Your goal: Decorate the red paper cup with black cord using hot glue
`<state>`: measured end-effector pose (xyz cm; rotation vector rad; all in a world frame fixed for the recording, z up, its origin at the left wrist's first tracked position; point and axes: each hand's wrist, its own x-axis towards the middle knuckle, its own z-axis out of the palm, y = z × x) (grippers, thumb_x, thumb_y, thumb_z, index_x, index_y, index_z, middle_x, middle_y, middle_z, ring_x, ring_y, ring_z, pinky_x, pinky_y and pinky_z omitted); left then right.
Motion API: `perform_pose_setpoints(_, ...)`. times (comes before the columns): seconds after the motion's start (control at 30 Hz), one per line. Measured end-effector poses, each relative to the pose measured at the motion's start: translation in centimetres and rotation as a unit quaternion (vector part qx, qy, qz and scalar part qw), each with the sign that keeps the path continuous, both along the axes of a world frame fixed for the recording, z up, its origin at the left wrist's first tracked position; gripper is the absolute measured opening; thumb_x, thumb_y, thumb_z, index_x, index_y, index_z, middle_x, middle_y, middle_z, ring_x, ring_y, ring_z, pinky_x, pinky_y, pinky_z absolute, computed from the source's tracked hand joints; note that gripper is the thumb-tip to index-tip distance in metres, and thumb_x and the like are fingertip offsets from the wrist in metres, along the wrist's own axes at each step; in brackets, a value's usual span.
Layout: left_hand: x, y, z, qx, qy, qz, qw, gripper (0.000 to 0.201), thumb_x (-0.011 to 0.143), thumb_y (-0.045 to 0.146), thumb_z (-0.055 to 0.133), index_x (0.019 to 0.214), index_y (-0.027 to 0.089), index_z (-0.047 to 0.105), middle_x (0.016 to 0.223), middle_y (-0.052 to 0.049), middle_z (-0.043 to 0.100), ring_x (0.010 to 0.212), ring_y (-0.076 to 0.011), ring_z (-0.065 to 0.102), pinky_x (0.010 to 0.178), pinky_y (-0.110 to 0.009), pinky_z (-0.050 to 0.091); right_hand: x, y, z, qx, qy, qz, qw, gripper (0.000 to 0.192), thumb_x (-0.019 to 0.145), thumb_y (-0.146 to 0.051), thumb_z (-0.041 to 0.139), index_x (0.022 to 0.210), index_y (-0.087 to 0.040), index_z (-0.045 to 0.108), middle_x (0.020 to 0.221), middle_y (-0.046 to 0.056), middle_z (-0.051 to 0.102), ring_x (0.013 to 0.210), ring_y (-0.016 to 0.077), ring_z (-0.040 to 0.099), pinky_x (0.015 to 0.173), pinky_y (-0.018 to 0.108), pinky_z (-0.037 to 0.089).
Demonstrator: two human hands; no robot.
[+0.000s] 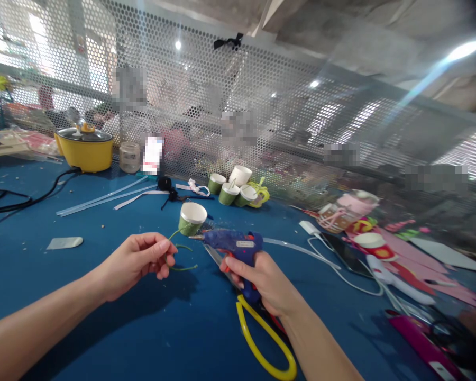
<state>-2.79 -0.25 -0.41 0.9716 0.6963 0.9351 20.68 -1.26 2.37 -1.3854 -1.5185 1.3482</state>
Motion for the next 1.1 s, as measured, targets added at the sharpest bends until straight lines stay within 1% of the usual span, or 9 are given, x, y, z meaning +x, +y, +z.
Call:
perform_pose_setpoints(0.3, 0.0, 0.1, -0.1, 0.002, 0.001, 0.003, 1.0, 0.021, 0.075, 0.033, 0.06, 0.071, 0.013, 0.061, 0.062, 0.0, 0.06, 0.05, -0.0076, 0.053, 0.051, -0.021, 0.04, 0.2, 0.1, -0.4, -0.003, 0.014, -0.002, 1.0, 0.03, 0.072, -0.042, 0.06, 0.066, -0.012, 0.058, 0.054, -0.002, 0.047, 0.048, 0.007, 0.04, 0.045, 0.021, 0.03)
perform_pose_setpoints(0.47, 0.0, 0.1, -0.1, 0.004, -0.001, 0.003, 1.0, 0.019, 0.075, 0.031, 0.059, 0.07, 0.013, 0.061, 0.062, 0.0, 0.06, 0.05, -0.0073, 0.053, 0.05, -0.02, 0.04, 0.3, 0.2, -0.1, 0.004, -0.003, -0.046, 0.999, 0.031, 0.066, -0.042, 0.066, 0.062, -0.013, 0.056, 0.057, 0.0, 0.053, 0.053, 0.0096, 0.046, 0.051, 0.023, 0.035)
perform_pose_setpoints(0.53, 0.0, 0.0, -0.1, 0.003, -0.001, 0.003, 1.0, 0.02, 0.075, 0.032, 0.059, 0.069, 0.013, 0.061, 0.062, 0.0, 0.06, 0.05, -0.0075, 0.053, 0.05, -0.02, 0.04, 0.6, 0.5, 0.0, -0.009, -0.023, -0.058, 0.998, 0.032, 0.063, -0.043, 0.068, 0.061, -0.013, 0.056, 0.057, 0.0, 0.055, 0.055, 0.0108, 0.049, 0.053, 0.024, 0.037)
perform_pose_setpoints(0.6, 0.0, 0.0, 0.0, 0.004, -0.003, 0.006, 1.0, 0.021, 0.075, 0.032, 0.06, 0.069, 0.012, 0.062, 0.061, 0.0, 0.06, 0.05, -0.0074, 0.053, 0.05, -0.02, 0.04, 1.0, 1.0, -0.1, -0.019, -0.047, -0.081, 0.995, 0.034, 0.061, -0.044, 0.068, 0.06, -0.013, 0.055, 0.056, 0.001, 0.056, 0.052, 0.0109, 0.049, 0.052, 0.024, 0.038)
perform_pose_setpoints(0.7, 0.0, 0.0, 0.1, 0.003, -0.007, 0.007, 1.0, 0.02, 0.074, 0.032, 0.06, 0.07, 0.012, 0.062, 0.062, -0.001, 0.06, 0.05, -0.0074, 0.053, 0.05, -0.02, 0.041, 1.9, 1.7, -0.5, 0.012, -0.082, -0.119, 0.989, 0.034, 0.061, -0.045, 0.067, 0.062, -0.013, 0.055, 0.055, 0.001, 0.057, 0.051, 0.0104, 0.05, 0.05, 0.023, 0.038)
perform_pose_setpoints(0.8, 0.0, 0.0, 0.1, 0.004, -0.008, 0.008, 1.0, 0.02, 0.074, 0.032, 0.06, 0.07, 0.012, 0.062, 0.062, -0.001, 0.061, 0.05, -0.0075, 0.053, 0.05, -0.02, 0.041, 3.0, 2.5, -1.1, 0.036, -0.103, -0.124, 0.986, 0.036, 0.067, -0.048, 0.06, 0.065, -0.013, 0.055, 0.057, 0.001, 0.057, 0.051, 0.0096, 0.051, 0.051, 0.022, 0.04)
perform_pose_setpoints(0.87, 0.0, -0.1, 0.1, 0.006, -0.009, 0.008, 1.0, 0.02, 0.074, 0.032, 0.06, 0.07, 0.012, 0.062, 0.062, -0.001, 0.061, 0.05, -0.0075, 0.053, 0.05, -0.02, 0.041, 3.6, 3.0, -1.5, 0.036, -0.155, -0.14, 0.977, 0.036, 0.07, -0.05, 0.055, 0.065, -0.014, 0.054, 0.057, 0.001, 0.056, 0.048, 0.0091, 0.051, 0.048, 0.021, 0.041)
perform_pose_setpoints(0.97, 0.0, -0.1, 0.1, 0.006, -0.01, 0.009, 1.0, 0.02, 0.074, 0.032, 0.06, 0.07, 0.012, 0.062, 0.062, -0.001, 0.061, 0.05, -0.0076, 0.053, 0.049, -0.02, 0.041, 4.5, 3.8, -2.1, 0.047, -0.259, -0.177, 0.949, 0.034, 0.073, -0.048, 0.05, 0.063, -0.016, 0.051, 0.055, 0.001, 0.056, 0.046, 0.0097, 0.051, 0.044, 0.021, 0.041)
perform_pose_setpoints(1.1, -0.1, -0.1, 0.2, 0.003, -0.011, 0.014, 1.0, 0.02, 0.075, 0.032, 0.06, 0.071, 0.012, 0.062, 0.062, -0.001, 0.061, 0.05, -0.0077, 0.053, 0.05, -0.02, 0.041, 5.4, 4.7, -3.0, 0.046, -0.327, -0.195, 0.923, 0.034, 0.075, -0.048, 0.047, 0.061, -0.017, 0.05, 0.046, 0.0, 0.054, 0.04, 0.0111, 0.052, 0.042, 0.021, 0.039)
